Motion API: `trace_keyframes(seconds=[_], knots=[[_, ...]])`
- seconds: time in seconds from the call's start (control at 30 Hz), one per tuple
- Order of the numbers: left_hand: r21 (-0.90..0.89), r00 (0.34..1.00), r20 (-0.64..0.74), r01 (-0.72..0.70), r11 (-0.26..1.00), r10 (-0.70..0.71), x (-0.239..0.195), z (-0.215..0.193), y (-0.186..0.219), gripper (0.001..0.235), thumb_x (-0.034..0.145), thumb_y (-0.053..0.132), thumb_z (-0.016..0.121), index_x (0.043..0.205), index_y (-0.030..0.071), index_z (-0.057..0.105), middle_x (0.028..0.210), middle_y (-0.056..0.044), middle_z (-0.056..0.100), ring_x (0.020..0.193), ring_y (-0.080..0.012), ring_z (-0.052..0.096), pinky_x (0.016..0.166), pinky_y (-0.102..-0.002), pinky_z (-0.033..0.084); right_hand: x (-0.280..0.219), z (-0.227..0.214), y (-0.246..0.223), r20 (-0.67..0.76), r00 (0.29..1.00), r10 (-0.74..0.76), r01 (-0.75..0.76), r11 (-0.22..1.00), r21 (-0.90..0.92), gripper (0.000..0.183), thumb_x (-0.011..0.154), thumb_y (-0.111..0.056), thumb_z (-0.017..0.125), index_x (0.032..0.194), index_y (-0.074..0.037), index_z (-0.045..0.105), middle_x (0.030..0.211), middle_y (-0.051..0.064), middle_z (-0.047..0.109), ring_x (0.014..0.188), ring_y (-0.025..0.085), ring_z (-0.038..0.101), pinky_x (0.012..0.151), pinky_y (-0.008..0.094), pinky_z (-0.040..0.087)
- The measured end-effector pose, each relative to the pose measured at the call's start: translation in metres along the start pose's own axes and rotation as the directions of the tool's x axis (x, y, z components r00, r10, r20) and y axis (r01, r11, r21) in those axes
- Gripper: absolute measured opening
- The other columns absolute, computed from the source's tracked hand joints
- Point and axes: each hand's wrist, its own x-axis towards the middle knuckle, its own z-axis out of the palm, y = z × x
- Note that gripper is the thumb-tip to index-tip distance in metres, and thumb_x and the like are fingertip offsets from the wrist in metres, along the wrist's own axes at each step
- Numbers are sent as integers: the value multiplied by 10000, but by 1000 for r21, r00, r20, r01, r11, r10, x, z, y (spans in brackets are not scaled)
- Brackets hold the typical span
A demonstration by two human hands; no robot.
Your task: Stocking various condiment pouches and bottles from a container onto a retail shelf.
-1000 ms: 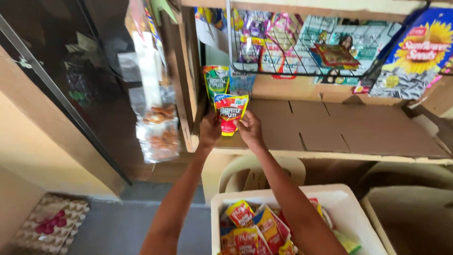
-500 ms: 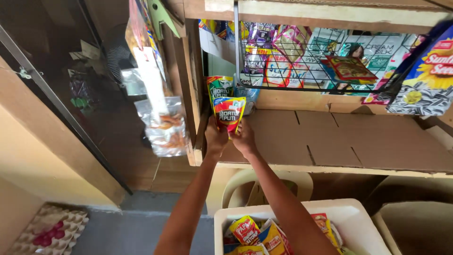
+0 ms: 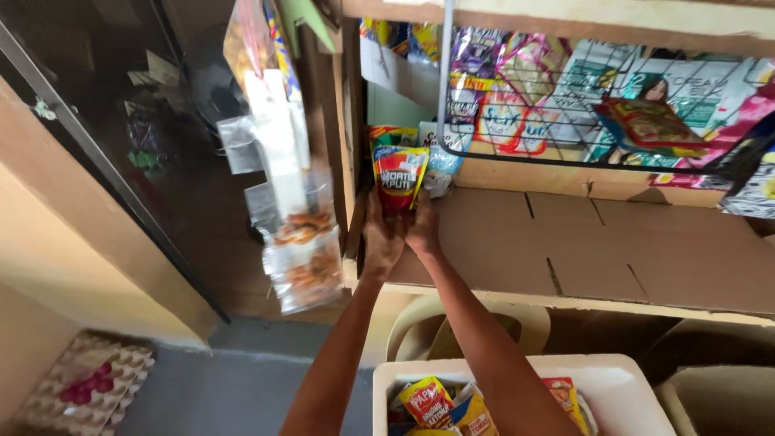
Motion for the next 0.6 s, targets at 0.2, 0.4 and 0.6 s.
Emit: trace_keyframes(seconds=[0.2,0.4,0.6], knots=[[147,992,-44,-113,983,120,-9,9,-36,692,916,60,567,1556,-94,352,1544,-341,461,1434,-483,474,1202,-487,380,-14,15,-2,462,814,-352,567,316,-760,370,904,-5,645,1260,-56,560,1131,97,690,1020,159,652,868,321,566],[42,999,39,28,999,-29,-8,-4,-1,594,1021,192,521,1521,-91,370,1458,-360,519,1330,-478,555,1107,-439,456,2,-7,6,436,848,-302,525,598,-606,329,1027,-162,547,1339,-60,523,1219,67,640,1101,168,620,967,333,533],[13,999,17,36,999,-37,-10,3,-17,596,1039,239,524,1504,-101,375,1399,-366,547,1285,-487,575,1093,-449,458,29,-20,6,206,979,1,8,999,-43,402,1060,-303,500,1313,6,544,1182,122,654,1038,248,641,946,379,548]])
